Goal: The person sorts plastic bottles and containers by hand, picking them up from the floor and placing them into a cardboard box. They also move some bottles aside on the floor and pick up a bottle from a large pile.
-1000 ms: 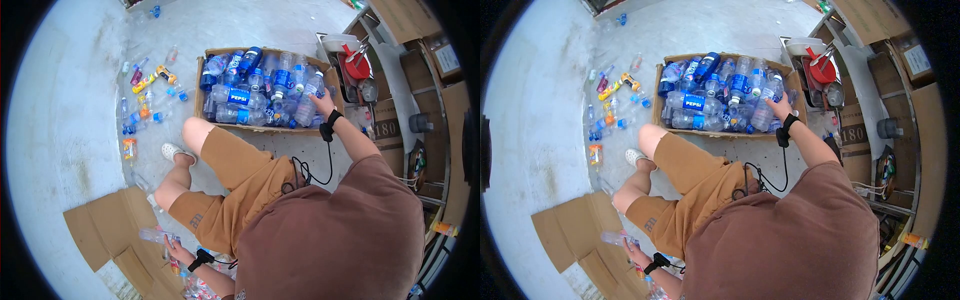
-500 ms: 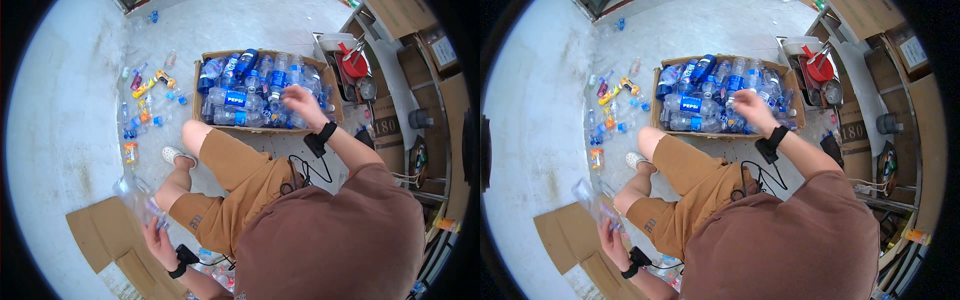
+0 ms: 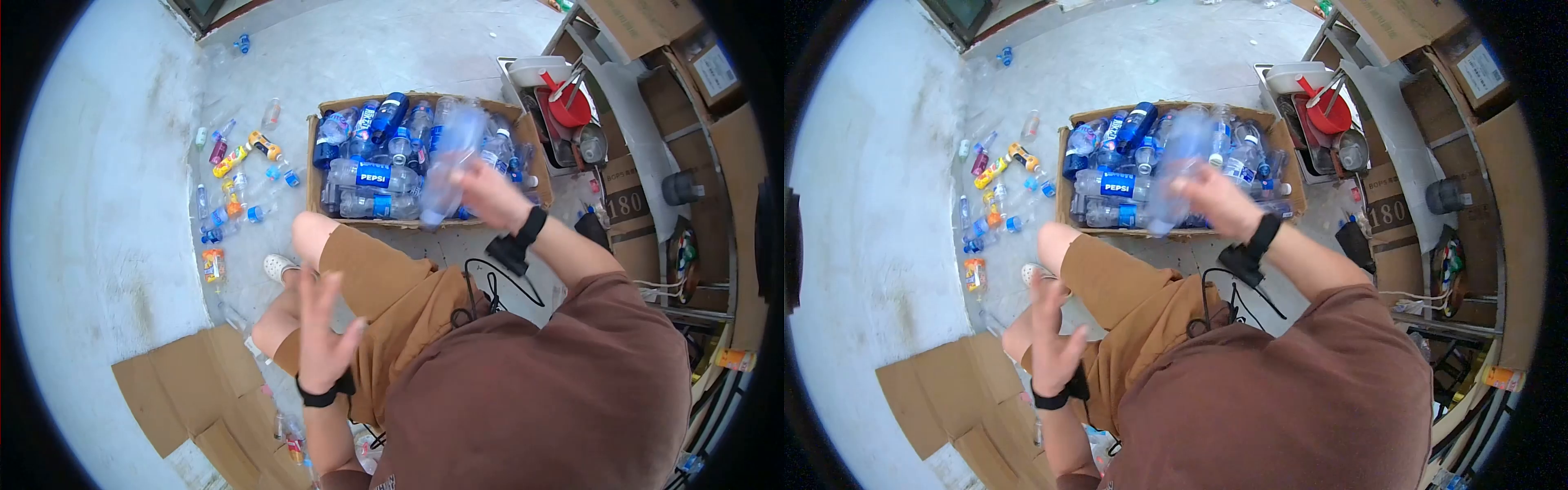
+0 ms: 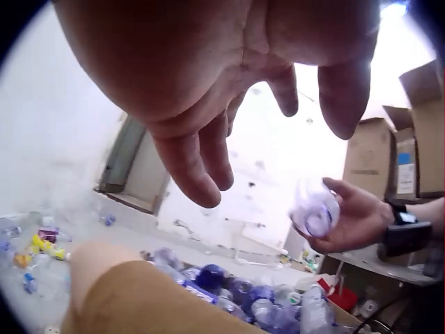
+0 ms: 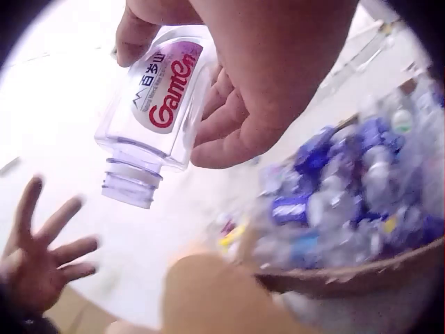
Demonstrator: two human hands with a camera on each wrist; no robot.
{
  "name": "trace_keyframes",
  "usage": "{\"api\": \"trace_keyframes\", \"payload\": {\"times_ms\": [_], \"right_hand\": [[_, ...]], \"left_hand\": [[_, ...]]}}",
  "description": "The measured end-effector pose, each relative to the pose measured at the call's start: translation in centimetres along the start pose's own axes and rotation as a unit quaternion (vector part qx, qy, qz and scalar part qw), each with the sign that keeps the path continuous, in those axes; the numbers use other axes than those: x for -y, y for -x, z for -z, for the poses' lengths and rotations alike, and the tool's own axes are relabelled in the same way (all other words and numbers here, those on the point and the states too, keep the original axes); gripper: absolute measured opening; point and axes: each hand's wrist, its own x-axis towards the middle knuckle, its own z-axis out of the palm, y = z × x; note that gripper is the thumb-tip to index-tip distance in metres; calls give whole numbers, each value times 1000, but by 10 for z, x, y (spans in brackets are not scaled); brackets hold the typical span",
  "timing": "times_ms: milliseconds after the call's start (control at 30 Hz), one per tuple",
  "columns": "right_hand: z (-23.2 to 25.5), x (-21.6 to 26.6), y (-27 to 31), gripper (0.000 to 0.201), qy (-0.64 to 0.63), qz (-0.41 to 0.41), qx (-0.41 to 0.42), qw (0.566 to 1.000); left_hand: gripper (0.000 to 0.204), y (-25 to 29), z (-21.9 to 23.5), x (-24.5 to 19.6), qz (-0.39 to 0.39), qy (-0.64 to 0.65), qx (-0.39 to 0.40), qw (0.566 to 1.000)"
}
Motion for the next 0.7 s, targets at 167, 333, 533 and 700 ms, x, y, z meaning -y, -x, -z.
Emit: {"api": "trace_keyframes", "payload": {"times_ms": [167, 333, 533, 700], "right_hand": [[167, 16, -21, 59, 276, -21, -359, 892], [280, -21, -37, 83, 445, 3, -448, 775], [401, -101, -76, 87, 470, 10, -274, 839], [428, -103, -75, 92, 649, -96, -314, 686]], "left_hand": [[55, 91, 36, 38, 262, 142, -269, 916], [50, 180, 43, 70, 380, 92, -347, 853], [47, 239, 15, 46, 418, 63, -431, 797], [48, 261, -1, 45, 461, 61, -423, 778]]}}
